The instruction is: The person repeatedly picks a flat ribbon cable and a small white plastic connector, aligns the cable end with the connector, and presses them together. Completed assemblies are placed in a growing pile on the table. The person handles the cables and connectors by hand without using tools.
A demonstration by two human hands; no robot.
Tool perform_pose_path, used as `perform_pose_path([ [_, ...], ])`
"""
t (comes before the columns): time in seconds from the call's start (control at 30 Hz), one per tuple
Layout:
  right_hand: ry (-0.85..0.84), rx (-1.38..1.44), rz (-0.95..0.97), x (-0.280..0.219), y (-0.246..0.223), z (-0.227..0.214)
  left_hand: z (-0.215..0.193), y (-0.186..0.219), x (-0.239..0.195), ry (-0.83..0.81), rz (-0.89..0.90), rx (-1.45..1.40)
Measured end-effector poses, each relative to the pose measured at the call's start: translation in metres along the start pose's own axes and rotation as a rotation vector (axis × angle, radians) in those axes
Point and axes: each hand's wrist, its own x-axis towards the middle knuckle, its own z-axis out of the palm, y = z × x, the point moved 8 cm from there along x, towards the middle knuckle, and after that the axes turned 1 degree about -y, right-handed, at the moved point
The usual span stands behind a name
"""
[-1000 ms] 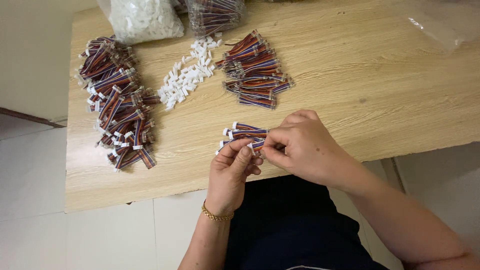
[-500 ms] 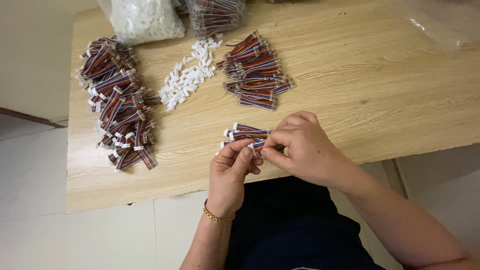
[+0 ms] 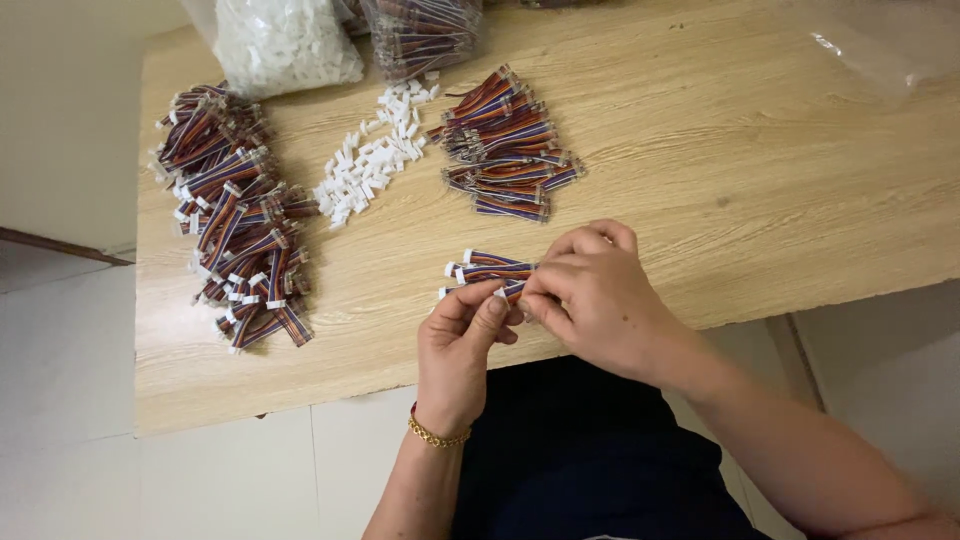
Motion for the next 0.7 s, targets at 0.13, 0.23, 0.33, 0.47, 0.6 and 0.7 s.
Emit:
perform_pose_path([
  [0.13,-0.037,0.081,0.024,-0.001,0.005,0.006,-0.006,-0.013,0.003,0.013,-0.015,-0.057],
  [0.23,-0.006,-0.002,0.012,-0.001,0.004,0.005,-0.004,-0.015,0.003,-0.012,-0.037,-0.075],
  [0.33,0.010,-0.027,-0.034,0.000,-0.002,0.000,-0.003,-0.012,0.004,-0.016,-0.020,-0.045],
  [0.47,0.020,0.028,-0.029,-0.002,-0.001,0.005,-0.006,-0.019,0.005,-0.009,-0.025,-0.069],
  [0.6,0.023,0.045,-0.028,-0.002,0.000,0.011,-0.008,-0.023,0.004,-0.005,-0.042,-0.067],
  [0.7,0.001,0.032,-0.020,0.000,0.004,0.019,-0.013,-0.032,0.007,0.006,-0.064,-0.040],
])
